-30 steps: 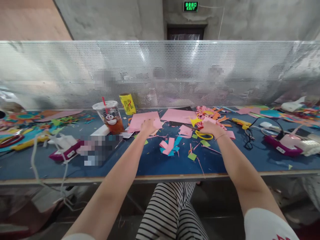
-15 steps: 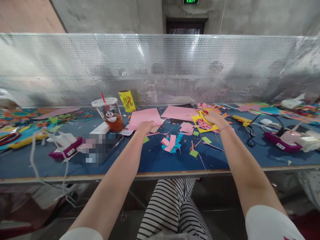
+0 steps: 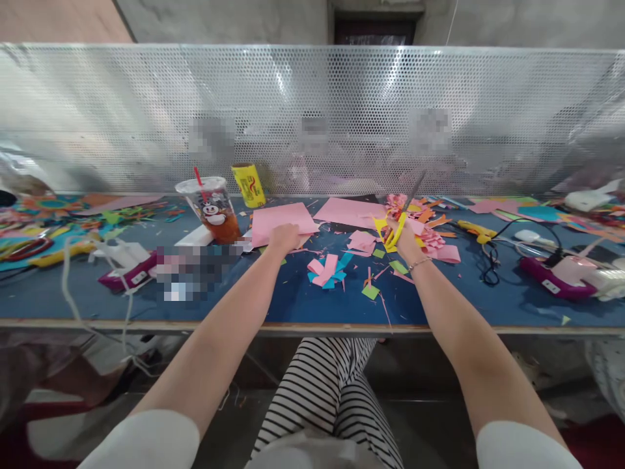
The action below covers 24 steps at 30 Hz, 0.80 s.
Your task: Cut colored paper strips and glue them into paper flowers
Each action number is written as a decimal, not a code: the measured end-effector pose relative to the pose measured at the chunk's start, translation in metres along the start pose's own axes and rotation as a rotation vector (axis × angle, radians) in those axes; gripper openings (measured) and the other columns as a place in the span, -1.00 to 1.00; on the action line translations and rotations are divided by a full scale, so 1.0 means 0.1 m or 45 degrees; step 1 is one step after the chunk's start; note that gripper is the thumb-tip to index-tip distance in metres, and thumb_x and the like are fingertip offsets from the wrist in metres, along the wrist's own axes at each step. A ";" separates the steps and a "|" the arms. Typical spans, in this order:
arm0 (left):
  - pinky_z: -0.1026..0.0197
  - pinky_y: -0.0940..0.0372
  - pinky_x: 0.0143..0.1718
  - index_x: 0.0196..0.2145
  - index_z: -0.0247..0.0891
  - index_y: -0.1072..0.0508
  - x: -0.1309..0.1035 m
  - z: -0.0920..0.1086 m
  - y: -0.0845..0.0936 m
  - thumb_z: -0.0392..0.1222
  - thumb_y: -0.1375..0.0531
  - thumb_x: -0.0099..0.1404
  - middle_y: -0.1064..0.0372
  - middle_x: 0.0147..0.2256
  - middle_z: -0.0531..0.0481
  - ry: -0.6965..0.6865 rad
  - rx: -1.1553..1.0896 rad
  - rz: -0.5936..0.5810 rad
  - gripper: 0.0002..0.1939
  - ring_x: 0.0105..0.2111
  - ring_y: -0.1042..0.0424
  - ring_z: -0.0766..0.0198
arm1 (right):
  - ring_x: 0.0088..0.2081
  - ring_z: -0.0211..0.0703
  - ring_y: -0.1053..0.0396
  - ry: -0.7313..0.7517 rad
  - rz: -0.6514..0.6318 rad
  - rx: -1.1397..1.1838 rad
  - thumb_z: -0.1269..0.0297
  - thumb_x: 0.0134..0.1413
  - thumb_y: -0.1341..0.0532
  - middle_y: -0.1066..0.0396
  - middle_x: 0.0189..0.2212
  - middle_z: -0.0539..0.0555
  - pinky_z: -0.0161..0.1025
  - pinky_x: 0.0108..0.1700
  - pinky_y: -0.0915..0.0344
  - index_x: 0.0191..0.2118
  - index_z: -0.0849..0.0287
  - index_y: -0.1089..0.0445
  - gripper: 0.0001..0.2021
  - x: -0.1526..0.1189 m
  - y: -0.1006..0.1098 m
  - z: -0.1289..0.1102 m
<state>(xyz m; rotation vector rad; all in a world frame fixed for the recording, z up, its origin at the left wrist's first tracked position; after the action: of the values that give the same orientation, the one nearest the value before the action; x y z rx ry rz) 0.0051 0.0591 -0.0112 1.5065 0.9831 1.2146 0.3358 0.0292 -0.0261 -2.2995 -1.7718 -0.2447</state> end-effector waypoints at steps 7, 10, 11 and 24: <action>0.09 -0.24 -0.17 -0.12 -0.29 -0.44 0.01 0.01 0.24 -0.26 0.04 0.27 -0.41 -0.20 -0.27 0.005 -0.110 0.133 -0.67 -0.13 -0.38 -0.01 | -0.67 -0.30 -0.27 -0.068 -0.169 0.141 0.10 -0.29 -0.33 -0.26 -0.71 -0.08 -0.36 -0.66 -0.21 -0.50 0.18 -0.23 -0.67 -0.12 -0.30 -0.01; 0.09 -0.23 -0.12 0.00 -0.21 -0.37 -0.02 0.19 0.40 -0.30 0.08 0.28 -0.40 -0.12 -0.22 -0.144 -0.166 0.236 -0.61 -0.10 -0.38 0.04 | -0.61 -0.27 -0.32 -0.144 -0.225 0.217 0.05 -0.27 -0.34 -0.32 -0.64 -0.04 -0.34 -0.61 -0.25 -0.44 0.16 -0.22 -0.63 -0.19 -0.47 -0.02; 0.10 -0.22 -0.10 0.04 -0.17 -0.33 -0.04 0.29 0.44 -0.30 0.09 0.29 -0.38 -0.08 -0.18 -0.230 -0.177 0.269 -0.59 -0.07 -0.36 0.06 | -0.59 -0.26 -0.34 -0.183 -0.237 0.249 0.03 -0.25 -0.33 -0.33 -0.62 -0.03 -0.34 -0.59 -0.26 -0.42 0.16 -0.22 -0.63 -0.21 -0.52 -0.03; 0.28 -0.16 0.03 -0.07 -0.19 -0.44 -0.14 0.94 0.08 0.01 0.05 0.29 -0.41 -0.06 -0.01 -0.735 -0.744 -0.122 -0.59 -0.03 -0.35 0.23 | -0.69 -0.39 -0.06 0.027 -0.165 -0.292 0.39 -0.40 -0.26 -0.08 -0.74 -0.16 -0.37 -0.64 0.01 -0.60 0.15 -0.07 -0.73 -0.13 -0.57 0.08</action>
<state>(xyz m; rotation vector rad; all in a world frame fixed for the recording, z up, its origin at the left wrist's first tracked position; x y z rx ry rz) 0.0946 0.0272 -0.0140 1.2072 0.2724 0.8191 0.2775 0.0329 -0.0333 -2.3221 -1.9766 -0.5177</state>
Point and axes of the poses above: each hand's wrist, its own x-axis towards the middle knuckle, its own y-axis out of the back of the hand, z = x × y, the point moved 8 cm from there along x, towards the middle knuckle
